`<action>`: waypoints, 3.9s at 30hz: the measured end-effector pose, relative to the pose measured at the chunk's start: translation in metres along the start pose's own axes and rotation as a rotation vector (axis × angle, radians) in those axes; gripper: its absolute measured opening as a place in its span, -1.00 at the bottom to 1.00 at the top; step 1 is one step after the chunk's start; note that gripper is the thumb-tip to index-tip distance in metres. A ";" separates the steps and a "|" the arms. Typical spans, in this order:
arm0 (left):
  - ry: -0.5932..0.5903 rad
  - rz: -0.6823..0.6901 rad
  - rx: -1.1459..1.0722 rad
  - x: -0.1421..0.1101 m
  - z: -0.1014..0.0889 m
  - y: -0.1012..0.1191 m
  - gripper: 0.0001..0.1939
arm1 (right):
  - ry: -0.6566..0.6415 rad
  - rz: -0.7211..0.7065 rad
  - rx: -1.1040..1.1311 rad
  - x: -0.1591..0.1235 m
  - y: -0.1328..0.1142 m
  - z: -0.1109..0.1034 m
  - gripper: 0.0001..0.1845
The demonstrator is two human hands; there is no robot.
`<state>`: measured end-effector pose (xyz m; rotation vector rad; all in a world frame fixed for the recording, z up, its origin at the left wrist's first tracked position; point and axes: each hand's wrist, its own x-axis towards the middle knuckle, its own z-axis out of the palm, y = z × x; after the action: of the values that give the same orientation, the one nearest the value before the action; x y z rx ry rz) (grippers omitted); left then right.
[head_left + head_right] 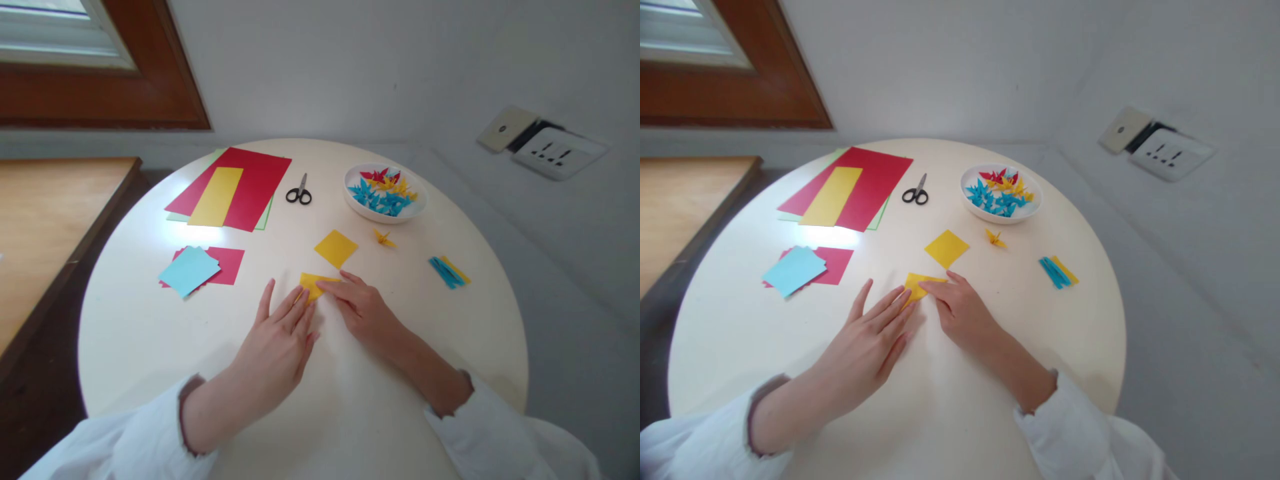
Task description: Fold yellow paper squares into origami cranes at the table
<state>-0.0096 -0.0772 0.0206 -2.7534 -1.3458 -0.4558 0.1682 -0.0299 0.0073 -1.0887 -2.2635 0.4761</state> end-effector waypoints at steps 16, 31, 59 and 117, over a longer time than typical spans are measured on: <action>-0.083 -0.020 0.113 -0.001 0.004 0.000 -0.59 | -0.205 -0.034 -0.155 -0.006 -0.011 -0.004 -0.70; -0.053 -0.012 0.006 0.003 0.005 -0.006 -0.69 | -0.020 0.084 -0.387 -0.009 0.008 -0.015 -0.69; 0.141 -0.310 -0.362 0.015 0.026 -0.034 -0.84 | 0.106 0.026 -0.114 -0.004 0.014 0.000 -0.82; 0.317 -0.359 -0.870 0.016 0.014 -0.032 -0.95 | 0.233 0.362 0.631 -0.003 0.010 -0.002 -0.90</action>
<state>-0.0214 -0.0427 0.0094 -2.7522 -1.8672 -1.7848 0.1772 -0.0261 0.0021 -1.1327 -1.5446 1.0618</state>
